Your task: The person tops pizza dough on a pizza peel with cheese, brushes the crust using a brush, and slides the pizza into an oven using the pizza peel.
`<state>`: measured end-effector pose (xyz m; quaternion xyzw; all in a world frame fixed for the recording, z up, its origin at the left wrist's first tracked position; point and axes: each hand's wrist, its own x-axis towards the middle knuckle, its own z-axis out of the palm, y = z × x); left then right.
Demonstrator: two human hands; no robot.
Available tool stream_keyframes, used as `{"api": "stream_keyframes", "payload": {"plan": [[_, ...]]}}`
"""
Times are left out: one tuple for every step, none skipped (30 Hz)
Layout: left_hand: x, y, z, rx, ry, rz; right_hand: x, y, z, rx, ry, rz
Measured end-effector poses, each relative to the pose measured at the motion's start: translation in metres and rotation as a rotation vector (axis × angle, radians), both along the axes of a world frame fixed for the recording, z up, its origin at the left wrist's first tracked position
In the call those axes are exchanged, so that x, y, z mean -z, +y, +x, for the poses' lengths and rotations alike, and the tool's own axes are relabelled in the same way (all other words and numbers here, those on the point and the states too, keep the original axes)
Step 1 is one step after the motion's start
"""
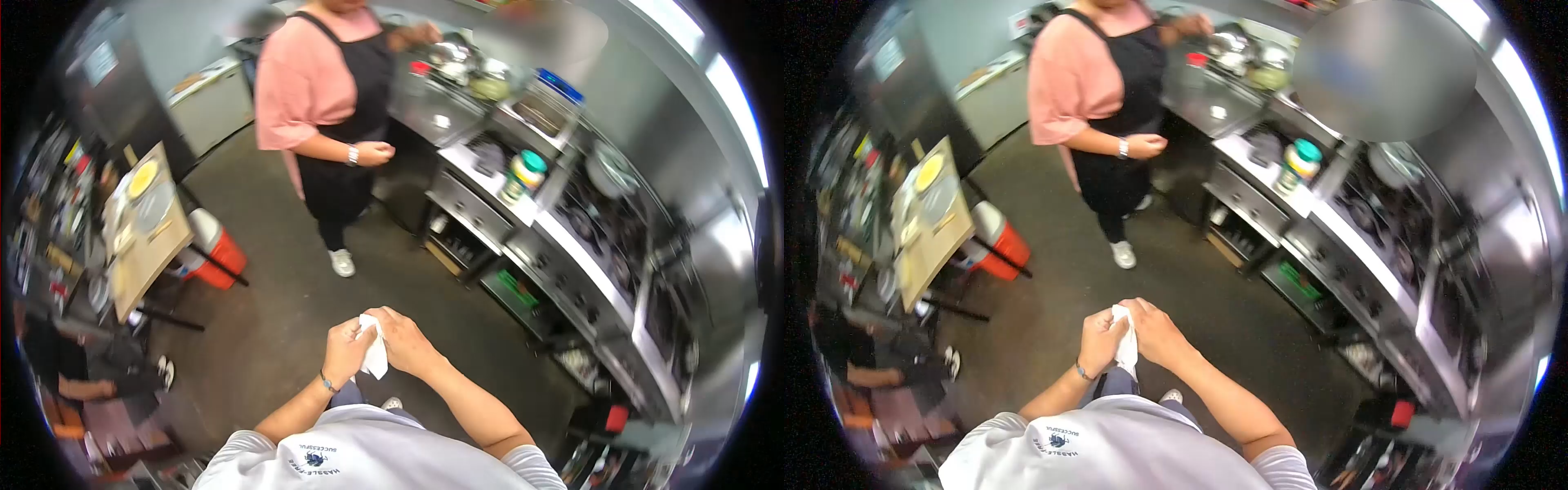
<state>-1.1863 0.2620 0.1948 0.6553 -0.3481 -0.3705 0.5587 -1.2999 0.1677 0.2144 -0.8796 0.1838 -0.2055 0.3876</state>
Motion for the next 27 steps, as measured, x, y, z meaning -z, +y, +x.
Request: {"api": "stream_keyframes", "payload": {"plan": [[-0.005,0.005,0.014,-0.089,-0.053,0.023,-0.006,-0.007,0.024,-0.063,-0.002,0.003],[-0.007,0.008,0.029,-0.188,0.002,-0.022,-0.015,-0.014,0.05,-0.19,0.0,0.048],[-0.011,0.01,0.045,-0.251,0.002,-0.022,-0.023,-0.018,0.077,-0.316,0.005,0.095],[-0.019,0.011,0.065,-0.372,0.026,-0.126,-0.03,-0.018,0.106,-0.346,-0.101,0.124],[-0.026,0.012,0.087,-0.487,0.045,-0.23,-0.032,-0.016,0.136,-0.371,-0.205,0.161],[-0.031,0.016,0.112,-0.521,0.04,-0.251,-0.027,-0.015,0.165,-0.399,-0.279,0.169],[-0.031,0.02,0.136,-0.553,0.066,-0.283,-0.027,-0.012,0.193,-0.408,-0.266,0.196],[-0.031,0.023,0.158,-0.631,-0.002,-0.296,-0.026,-0.007,0.22,-0.408,-0.252,0.21],[-0.033,0.023,0.182,-0.705,-0.071,-0.313,-0.027,-0.005,0.249,-0.407,-0.24,0.218],[-0.032,0.023,0.207,-0.747,-0.076,-0.318,-0.026,-0.004,0.275,-0.448,-0.234,0.218],[-0.031,0.027,0.233,-0.8,-0.208,-0.253,-0.024,0.0,0.302,-0.424,-0.226,0.209],[-0.029,0.033,0.261,-0.852,-0.344,-0.172,-0.024,0.006,0.33,-0.402,-0.221,0.21],[-0.029,0.033,0.287,-0.939,-0.414,-0.175,-0.028,0.003,0.355,-0.429,-0.261,0.123],[-0.025,0.036,0.315,-0.976,-0.53,-0.196,-0.028,-0.003,0.38,-0.466,-0.269,0.06],[-0.03,0.038,0.343,-1.003,-0.65,-0.212,-0.029,-0.009,0.406,-0.496,-0.281,0.0],[-0.036,0.038,0.364,-1.069,-0.675,-0.16,-0.033,-0.016,0.431,-0.456,-0.298,0.029],[-0.024,0.039,0.394,-1.123,-0.722,-0.17,-0.042,-0.021,0.454,-0.411,-0.307,0.06],[-0.027,0.035,0.417,-1.192,-0.607,-0.282,-0.057,-0.025,0.476,-0.445,-0.336,0.269],[-0.027,0.027,0.437,-1.251,-0.482,-0.404,-0.08,-0.033,0.494,-0.465,-0.357,0.47],[-0.006,0.031,0.459,-1.081,-0.73,-0.212,-0.116,-0.033,0.503,-0.554,-0.362,0.852],[0.018,0.022,0.471,-1.061,-0.71,-0.191,-0.148,-0.038,0.511,-0.706,-0.468,0.886],[0.02,0.003,0.482,-1.024,-0.37,-0.101,-0.169,-0.042,0.515,-0.809,-0.519,0.946],[0.024,-0.015,0.497,-0.967,-0.037,-0.009,-0.183,-0.054,0.526,-0.952,-0.571,0.97],[0.03,-0.027,0.512,-0.842,-0.125,-0.065,-0.192,-0.072,0.538,-1.136,-0.611,1.001],[0.03,-0.041,0.523,-0.806,-0.125,-0.029,-0.197,-0.089,0.552,-1.307,-0.619,1.018],[0.044,-0.052,0.533,-0.792,-0.113,-0.069,-0.197,-0.106,0.566,-1.456,-0.599,1.021],[0.061,-0.066,0.552,-0.78,-0.12,-0.124,-0.197,-0.121,0.58,-1.572,-0.573,1.016]]}}
